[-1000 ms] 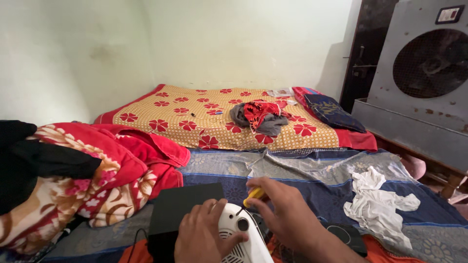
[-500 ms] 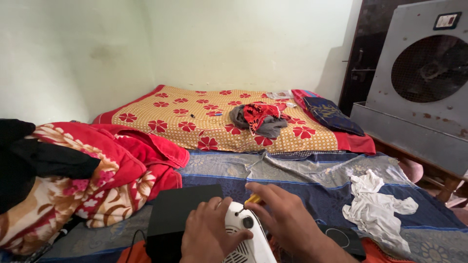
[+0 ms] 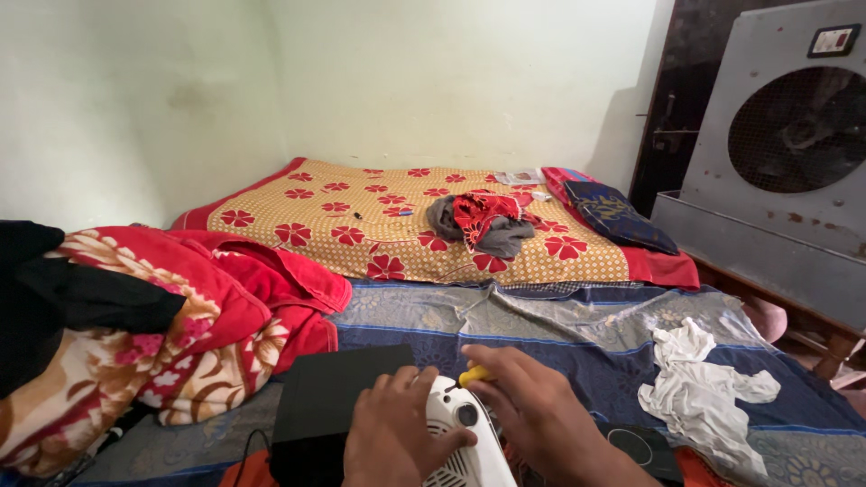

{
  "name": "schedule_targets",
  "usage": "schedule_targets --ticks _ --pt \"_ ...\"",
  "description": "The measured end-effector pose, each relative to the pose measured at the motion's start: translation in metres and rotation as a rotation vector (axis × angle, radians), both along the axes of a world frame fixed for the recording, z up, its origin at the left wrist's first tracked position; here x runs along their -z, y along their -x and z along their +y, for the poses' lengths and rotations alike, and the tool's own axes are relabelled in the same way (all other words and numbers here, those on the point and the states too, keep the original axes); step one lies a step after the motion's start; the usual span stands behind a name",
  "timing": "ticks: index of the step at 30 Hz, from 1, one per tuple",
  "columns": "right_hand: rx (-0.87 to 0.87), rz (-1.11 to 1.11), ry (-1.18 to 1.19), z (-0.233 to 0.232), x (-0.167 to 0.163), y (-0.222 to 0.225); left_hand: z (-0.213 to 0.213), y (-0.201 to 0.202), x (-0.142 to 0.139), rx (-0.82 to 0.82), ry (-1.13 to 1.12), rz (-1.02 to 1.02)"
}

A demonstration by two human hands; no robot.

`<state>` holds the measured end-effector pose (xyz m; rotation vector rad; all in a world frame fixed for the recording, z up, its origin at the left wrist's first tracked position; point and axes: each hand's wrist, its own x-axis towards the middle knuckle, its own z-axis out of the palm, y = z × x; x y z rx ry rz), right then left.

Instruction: The person sits on a bed and uses a screwdriver to unscrew and remove the rear panel of a small white electric appliance, working on the screws around its back cover.

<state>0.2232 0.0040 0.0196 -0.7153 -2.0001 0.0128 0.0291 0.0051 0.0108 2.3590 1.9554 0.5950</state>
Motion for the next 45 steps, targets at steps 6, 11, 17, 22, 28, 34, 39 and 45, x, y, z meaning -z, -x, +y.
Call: schedule_targets --ticks 6,11,17,22,28,34,39,45 --pt "0.049 0.069 0.078 0.003 0.013 -0.006 0.0 -0.002 0.0 -0.007 0.01 -0.002" --pt "0.038 0.064 0.059 0.006 0.018 -0.009 -0.003 0.001 -0.002 0.01 0.0 -0.037" --pt "-0.019 0.069 0.076 0.004 0.018 -0.004 -0.004 0.0 -0.005 0.009 0.017 -0.034" --pt "-0.043 0.001 -0.026 -0.001 0.016 -0.002 -0.005 -0.001 -0.005 0.015 0.008 -0.021" --pt "-0.07 -0.028 -0.043 -0.001 0.015 -0.001 -0.004 0.0 -0.002 0.022 -0.01 -0.038" --pt "-0.053 -0.038 -0.021 -0.002 0.019 -0.001 -0.004 0.0 0.0 0.054 -0.044 -0.063" --pt "-0.051 -0.047 -0.065 -0.003 0.022 -0.001 -0.004 0.001 0.001 0.065 -0.053 -0.063" --pt "-0.091 -0.025 -0.052 -0.005 0.024 -0.002 -0.004 0.0 0.002 0.057 -0.053 -0.06"
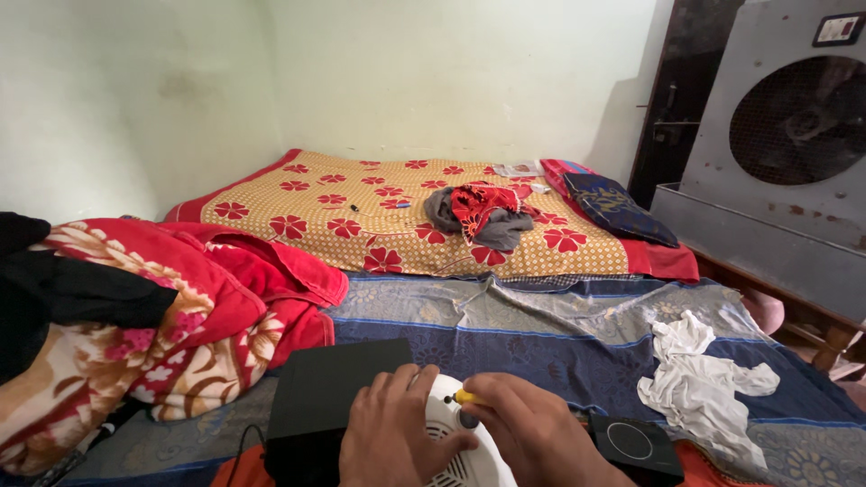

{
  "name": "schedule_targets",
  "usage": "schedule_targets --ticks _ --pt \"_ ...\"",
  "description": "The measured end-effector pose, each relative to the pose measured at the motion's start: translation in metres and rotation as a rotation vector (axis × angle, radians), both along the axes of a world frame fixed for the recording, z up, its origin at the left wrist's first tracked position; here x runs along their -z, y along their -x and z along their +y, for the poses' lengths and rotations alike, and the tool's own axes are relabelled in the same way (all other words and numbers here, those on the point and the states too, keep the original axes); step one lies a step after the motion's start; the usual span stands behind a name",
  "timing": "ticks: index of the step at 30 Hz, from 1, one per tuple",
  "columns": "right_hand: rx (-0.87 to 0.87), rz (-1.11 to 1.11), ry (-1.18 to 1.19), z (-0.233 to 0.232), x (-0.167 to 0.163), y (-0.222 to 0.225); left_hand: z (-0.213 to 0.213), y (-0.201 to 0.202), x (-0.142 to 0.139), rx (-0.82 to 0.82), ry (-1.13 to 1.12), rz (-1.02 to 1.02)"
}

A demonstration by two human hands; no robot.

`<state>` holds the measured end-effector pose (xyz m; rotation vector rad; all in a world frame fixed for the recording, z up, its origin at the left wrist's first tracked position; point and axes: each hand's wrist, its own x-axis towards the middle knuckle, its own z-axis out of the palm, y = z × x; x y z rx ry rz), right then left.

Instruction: The person sits on a bed and uses a screwdriver to unscrew and remove the rear panel of a small white electric appliance, working on the screws around its back cover.

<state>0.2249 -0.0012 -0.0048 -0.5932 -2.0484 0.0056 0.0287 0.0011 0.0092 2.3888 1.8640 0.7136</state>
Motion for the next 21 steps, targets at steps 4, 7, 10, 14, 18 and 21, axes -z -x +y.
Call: schedule_targets --ticks 4,7,10,14,18,21 --pt "0.014 0.001 -0.018 0.001 0.001 0.002 0.0 0.002 0.002 0.004 -0.013 -0.008" --pt "0.003 0.011 -0.019 0.002 0.003 0.004 0.001 0.003 0.003 0.005 -0.004 -0.009" --pt "0.016 0.027 0.009 0.004 0.005 0.007 0.002 0.004 0.004 0.016 -0.034 -0.014" --pt "0.005 0.071 0.04 0.007 0.007 0.011 0.001 0.005 0.003 0.011 -0.017 -0.013" --pt "0.054 0.116 0.211 0.008 0.006 0.011 -0.001 0.004 0.0 -0.003 -0.005 -0.009" --pt "0.041 0.122 0.28 0.007 0.004 0.008 -0.003 0.002 -0.004 -0.016 0.033 -0.001"
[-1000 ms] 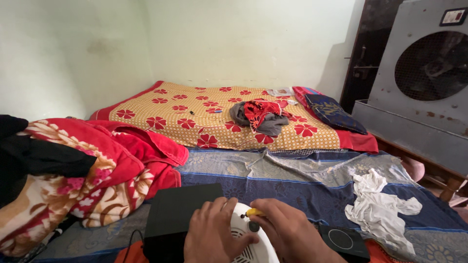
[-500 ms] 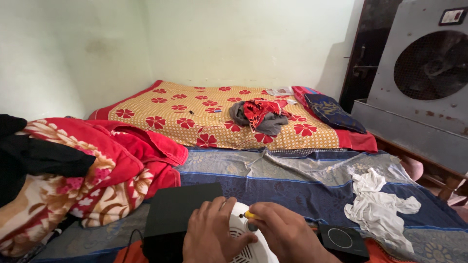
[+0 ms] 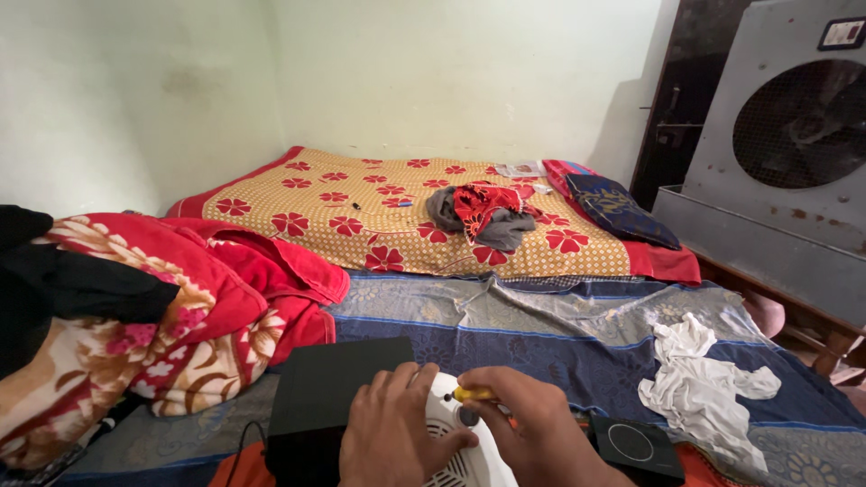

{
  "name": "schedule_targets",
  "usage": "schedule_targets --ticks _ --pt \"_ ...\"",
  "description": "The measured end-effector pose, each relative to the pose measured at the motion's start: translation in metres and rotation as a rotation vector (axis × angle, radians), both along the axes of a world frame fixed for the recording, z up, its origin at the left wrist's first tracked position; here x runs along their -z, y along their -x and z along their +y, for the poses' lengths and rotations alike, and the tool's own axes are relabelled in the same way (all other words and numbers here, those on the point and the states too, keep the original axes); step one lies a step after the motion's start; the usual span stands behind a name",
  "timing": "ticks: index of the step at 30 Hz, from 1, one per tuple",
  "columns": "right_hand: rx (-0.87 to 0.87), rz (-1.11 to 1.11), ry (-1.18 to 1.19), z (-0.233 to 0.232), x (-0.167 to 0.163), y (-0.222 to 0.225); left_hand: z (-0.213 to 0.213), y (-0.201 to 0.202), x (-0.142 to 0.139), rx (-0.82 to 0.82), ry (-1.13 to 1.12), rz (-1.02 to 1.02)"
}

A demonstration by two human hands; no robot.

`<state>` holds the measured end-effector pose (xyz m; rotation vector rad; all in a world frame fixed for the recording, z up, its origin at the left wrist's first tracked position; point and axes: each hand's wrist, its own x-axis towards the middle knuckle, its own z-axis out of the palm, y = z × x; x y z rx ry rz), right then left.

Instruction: The person sits on a bed and uses a screwdriver to unscrew and remove the rear panel of a small white electric appliance, working on the screws around its back cover.

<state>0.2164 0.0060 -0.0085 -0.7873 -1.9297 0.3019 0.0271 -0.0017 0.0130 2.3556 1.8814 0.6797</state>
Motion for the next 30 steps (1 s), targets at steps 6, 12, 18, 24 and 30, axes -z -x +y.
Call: schedule_targets --ticks 6,12,18,24,30 --pt "0.054 0.01 0.028 0.001 0.005 -0.002 -0.002 -0.001 -0.003 -0.005 -0.002 0.003" --pt "0.038 -0.026 -0.125 0.005 0.021 -0.006 0.0 -0.001 0.002 0.008 -0.053 0.018" --pt "-0.031 -0.083 -0.253 0.005 0.025 -0.008 0.003 0.001 0.006 0.035 -0.068 0.018" --pt "-0.023 -0.161 -0.142 0.004 0.016 -0.009 0.004 -0.002 0.004 0.019 -0.043 0.023" --pt "0.069 -0.194 0.07 0.011 0.009 -0.008 0.004 -0.006 0.003 -0.016 -0.039 0.027"
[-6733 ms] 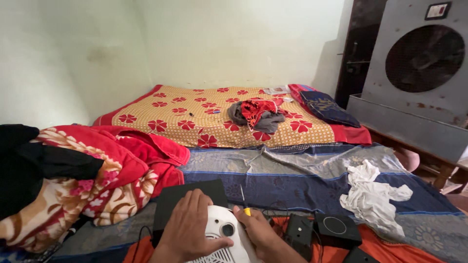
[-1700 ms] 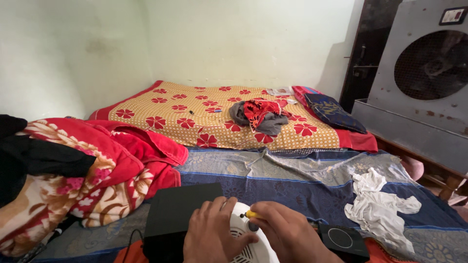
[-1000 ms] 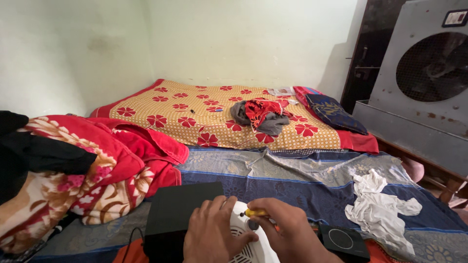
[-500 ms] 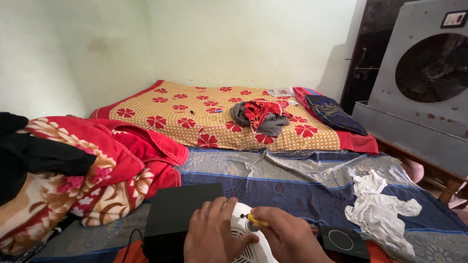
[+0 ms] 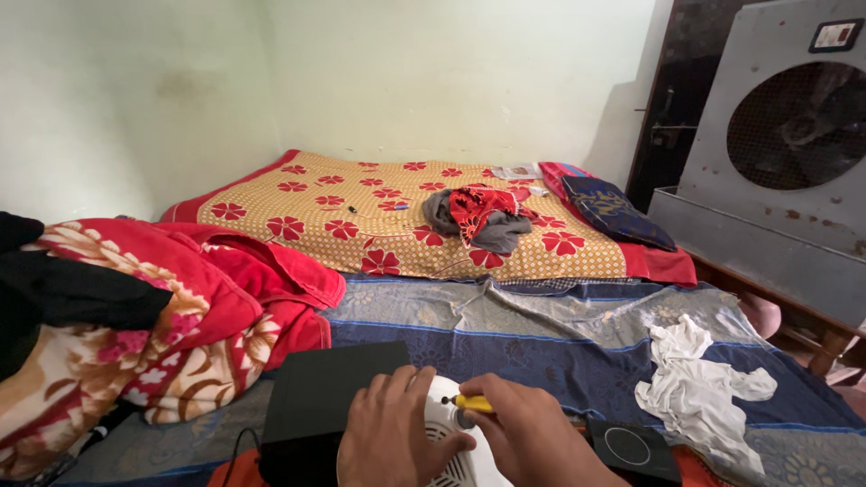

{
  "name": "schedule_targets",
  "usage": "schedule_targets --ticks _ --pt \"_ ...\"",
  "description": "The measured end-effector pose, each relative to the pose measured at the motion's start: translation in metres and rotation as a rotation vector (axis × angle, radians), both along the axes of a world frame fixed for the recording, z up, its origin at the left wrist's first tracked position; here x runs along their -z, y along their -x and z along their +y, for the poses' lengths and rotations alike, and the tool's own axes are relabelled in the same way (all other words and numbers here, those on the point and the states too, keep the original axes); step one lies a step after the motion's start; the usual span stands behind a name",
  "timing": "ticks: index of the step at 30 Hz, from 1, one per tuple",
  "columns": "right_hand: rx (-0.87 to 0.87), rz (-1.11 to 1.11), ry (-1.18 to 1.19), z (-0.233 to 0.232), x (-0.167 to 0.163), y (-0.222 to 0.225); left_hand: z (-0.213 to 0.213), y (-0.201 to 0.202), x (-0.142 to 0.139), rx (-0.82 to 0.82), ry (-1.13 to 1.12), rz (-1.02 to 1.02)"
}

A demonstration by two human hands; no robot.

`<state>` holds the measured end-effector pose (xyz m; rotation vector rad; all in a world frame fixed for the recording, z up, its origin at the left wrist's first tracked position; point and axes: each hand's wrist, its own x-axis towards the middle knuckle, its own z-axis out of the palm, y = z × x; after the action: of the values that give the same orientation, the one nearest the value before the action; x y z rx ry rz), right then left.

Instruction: The person sits on a bed and uses a screwdriver to unscrew and remove the rear panel of a small white electric appliance, working on the screws around its back cover.

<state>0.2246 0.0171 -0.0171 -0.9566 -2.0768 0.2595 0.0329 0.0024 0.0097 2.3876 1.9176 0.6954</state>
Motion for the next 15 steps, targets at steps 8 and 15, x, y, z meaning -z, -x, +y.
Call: schedule_targets --ticks 8,15 --pt "0.086 -0.103 0.037 -0.005 -0.014 0.001 0.006 0.002 0.005 0.04 -0.008 0.021" --pt "0.224 -0.247 0.206 -0.008 -0.032 0.006 0.005 0.003 0.004 0.043 -0.026 0.007"
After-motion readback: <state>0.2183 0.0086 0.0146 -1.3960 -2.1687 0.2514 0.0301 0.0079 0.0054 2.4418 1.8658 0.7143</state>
